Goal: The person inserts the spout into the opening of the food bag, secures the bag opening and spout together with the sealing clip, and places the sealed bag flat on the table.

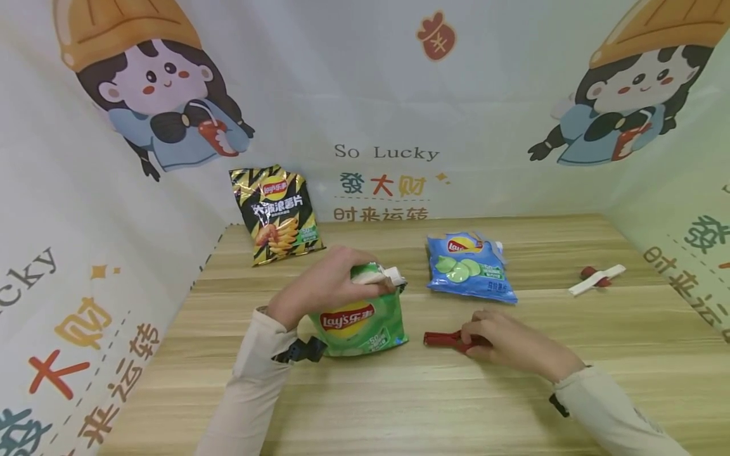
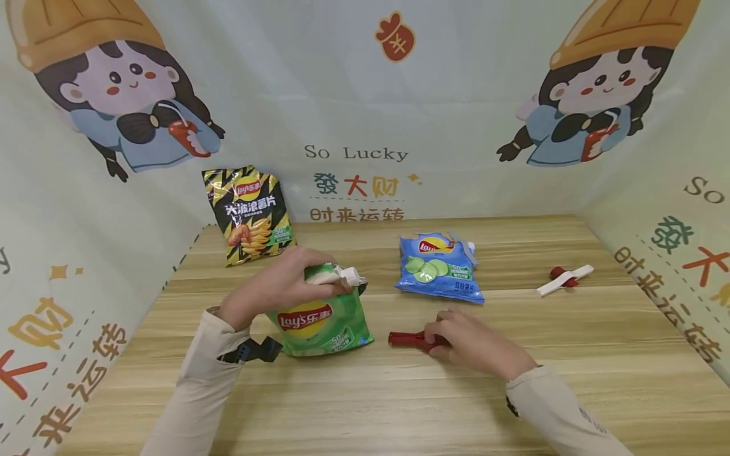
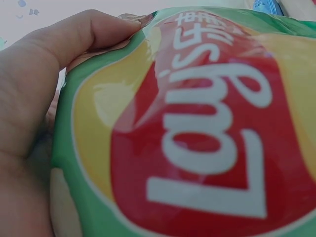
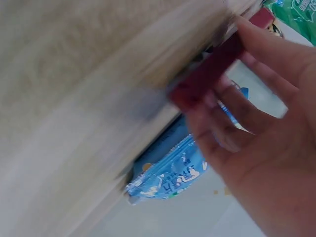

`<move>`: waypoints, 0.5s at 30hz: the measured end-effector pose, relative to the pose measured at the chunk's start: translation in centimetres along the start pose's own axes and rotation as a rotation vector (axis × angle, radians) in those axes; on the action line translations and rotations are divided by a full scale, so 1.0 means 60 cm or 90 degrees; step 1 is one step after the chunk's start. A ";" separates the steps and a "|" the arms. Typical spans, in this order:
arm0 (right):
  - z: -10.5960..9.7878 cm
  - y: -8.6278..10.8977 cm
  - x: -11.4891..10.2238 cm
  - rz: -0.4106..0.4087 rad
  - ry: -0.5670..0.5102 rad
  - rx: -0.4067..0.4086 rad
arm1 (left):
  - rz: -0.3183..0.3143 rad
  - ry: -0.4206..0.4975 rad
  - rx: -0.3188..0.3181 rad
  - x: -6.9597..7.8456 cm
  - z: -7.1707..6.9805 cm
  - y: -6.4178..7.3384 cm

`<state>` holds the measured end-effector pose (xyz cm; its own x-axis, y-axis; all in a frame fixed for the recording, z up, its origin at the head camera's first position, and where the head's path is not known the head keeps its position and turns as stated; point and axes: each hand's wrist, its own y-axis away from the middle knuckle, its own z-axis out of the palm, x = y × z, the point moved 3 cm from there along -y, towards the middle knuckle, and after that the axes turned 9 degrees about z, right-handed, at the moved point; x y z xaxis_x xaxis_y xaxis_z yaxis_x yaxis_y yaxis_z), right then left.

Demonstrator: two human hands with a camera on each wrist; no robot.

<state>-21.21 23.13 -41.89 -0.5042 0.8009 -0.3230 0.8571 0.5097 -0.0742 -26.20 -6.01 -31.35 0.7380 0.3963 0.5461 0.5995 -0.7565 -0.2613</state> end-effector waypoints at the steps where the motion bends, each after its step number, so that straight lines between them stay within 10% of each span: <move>1: 0.000 0.001 0.001 0.008 -0.021 0.006 | 0.002 0.000 0.000 0.000 0.000 0.000; 8: -0.015 0.005 -0.006 0.050 -0.102 0.060 | 0.000 -0.011 0.005 -0.001 -0.001 0.000; 15: -0.017 0.011 -0.011 0.069 -0.226 -0.046 | -0.002 -0.012 0.005 -0.001 -0.001 0.000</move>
<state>-20.45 23.26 -40.75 -0.3317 0.6997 -0.6328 0.8877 0.4585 0.0416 -26.25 -6.05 -31.32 0.7413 0.4084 0.5326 0.6048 -0.7506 -0.2661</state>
